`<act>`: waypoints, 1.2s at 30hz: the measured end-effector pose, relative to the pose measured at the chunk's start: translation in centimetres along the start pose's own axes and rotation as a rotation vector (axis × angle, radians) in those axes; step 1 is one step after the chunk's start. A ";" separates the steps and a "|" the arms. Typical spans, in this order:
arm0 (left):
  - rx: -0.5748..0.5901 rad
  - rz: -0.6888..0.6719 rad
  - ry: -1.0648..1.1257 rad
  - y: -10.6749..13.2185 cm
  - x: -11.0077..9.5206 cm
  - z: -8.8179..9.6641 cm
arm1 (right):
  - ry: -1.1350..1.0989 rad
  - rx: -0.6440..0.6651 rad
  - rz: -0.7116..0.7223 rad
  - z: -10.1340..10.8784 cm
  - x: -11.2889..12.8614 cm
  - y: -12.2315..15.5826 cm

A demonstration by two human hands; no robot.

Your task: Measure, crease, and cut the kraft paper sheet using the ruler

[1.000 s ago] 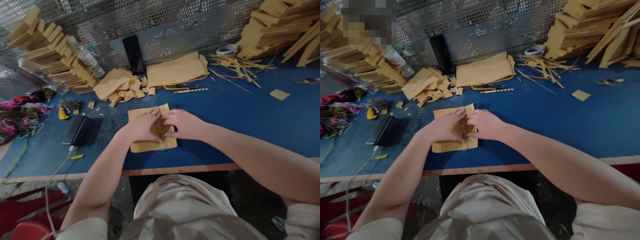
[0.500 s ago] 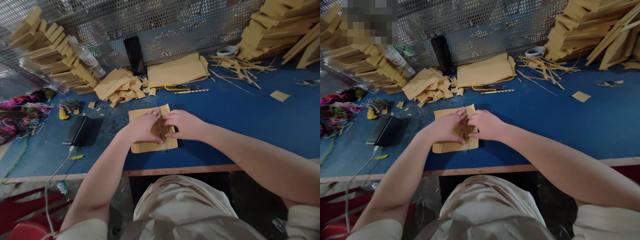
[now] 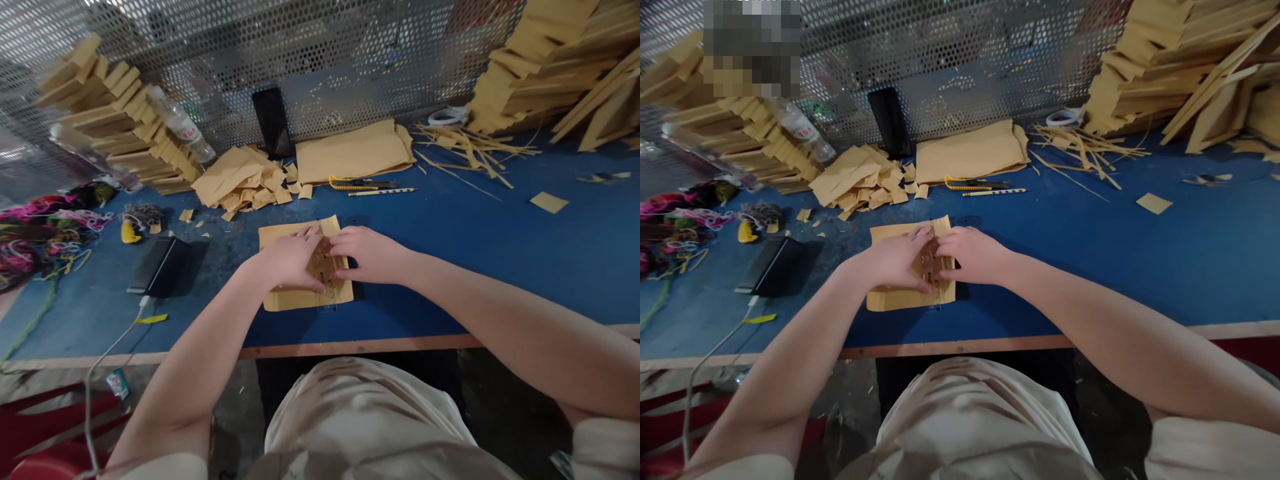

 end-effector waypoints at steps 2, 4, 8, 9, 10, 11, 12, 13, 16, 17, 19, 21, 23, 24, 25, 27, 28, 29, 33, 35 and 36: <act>0.010 0.009 -0.011 -0.2 0.0 0.1 | -0.023 -0.070 0.003 0.7 -0.7 0.0; 0.030 0.029 -0.028 -0.3 -0.1 0.3 | -0.019 -0.191 -0.054 1.5 -1.9 0.0; 0.069 0.039 -0.050 -0.6 -0.4 0.5 | 0.102 -0.285 -0.269 2.3 -5.2 0.2; 0.079 0.044 -0.050 -0.7 -0.4 0.5 | 0.141 -0.255 -0.299 2.2 -5.7 0.2; 0.087 0.053 -0.050 -0.7 -0.5 0.5 | 0.180 -0.219 -0.317 2.1 -6.1 0.2; 0.095 0.063 -0.051 -0.7 -0.4 0.4 | 0.215 -0.187 -0.324 1.9 -6.3 0.1; 0.098 0.068 -0.054 -0.7 -0.4 0.4 | 0.244 -0.162 -0.323 1.9 -6.3 0.0; 0.098 0.067 -0.058 -0.6 -0.4 0.4 | 0.267 -0.148 -0.322 1.8 -6.2 -0.1; 0.095 0.042 -0.070 -0.6 -0.4 0.3 | 0.301 -0.131 -0.321 1.9 -5.4 -0.5; 0.092 0.037 -0.073 -0.6 -0.3 0.2 | 0.303 -0.126 -0.323 1.9 -5.1 -0.5; 0.092 0.038 -0.076 -0.6 -0.3 0.3 | 0.294 -0.120 -0.339 2.1 -4.5 -0.7; 0.096 0.041 -0.077 -0.6 -0.5 0.4 | 0.261 -0.134 -0.377 2.3 -4.2 -0.8; 0.100 0.050 -0.078 -0.5 -0.6 0.6 | 0.201 -0.168 -0.442 2.6 -3.9 -0.9; 0.100 0.057 -0.078 -0.5 -0.7 0.7 | 0.158 -0.187 -0.478 2.7 -3.8 -1.0; 0.100 0.066 -0.079 -0.4 -0.8 0.8 | 0.104 -0.197 -0.513 2.8 -3.8 -1.1; 0.104 0.081 -0.084 -0.3 -0.9 0.9 | -0.028 -0.175 -0.575 2.7 -3.6 -1.4; 0.106 0.083 -0.090 -0.3 -0.9 0.8 | -0.098 -0.145 -0.602 2.4 -3.6 -1.5; 0.105 0.079 -0.099 -0.4 -0.9 0.8 | -0.164 -0.113 -0.627 2.2 -3.5 -1.6; 0.098 0.062 -0.139 -1.0 -0.7 0.6 | -0.348 -0.026 -0.701 1.1 -3.4 -2.0; 0.103 0.061 -0.158 -1.2 -0.7 0.6 | -0.390 -0.005 -0.721 0.7 -3.2 -2.3; 0.108 0.061 -0.166 -1.2 -0.7 0.6 | -0.403 0.003 -0.728 0.6 -3.1 -2.5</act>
Point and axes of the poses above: each hand's wrist, its own y-axis away from the middle knuckle, its own z-axis out of the back of the hand, x = y × z, the point moved 3 cm from there along -y, towards the middle knuckle, and after that the axes turned 12 degrees about -z, right-handed, at the moved point
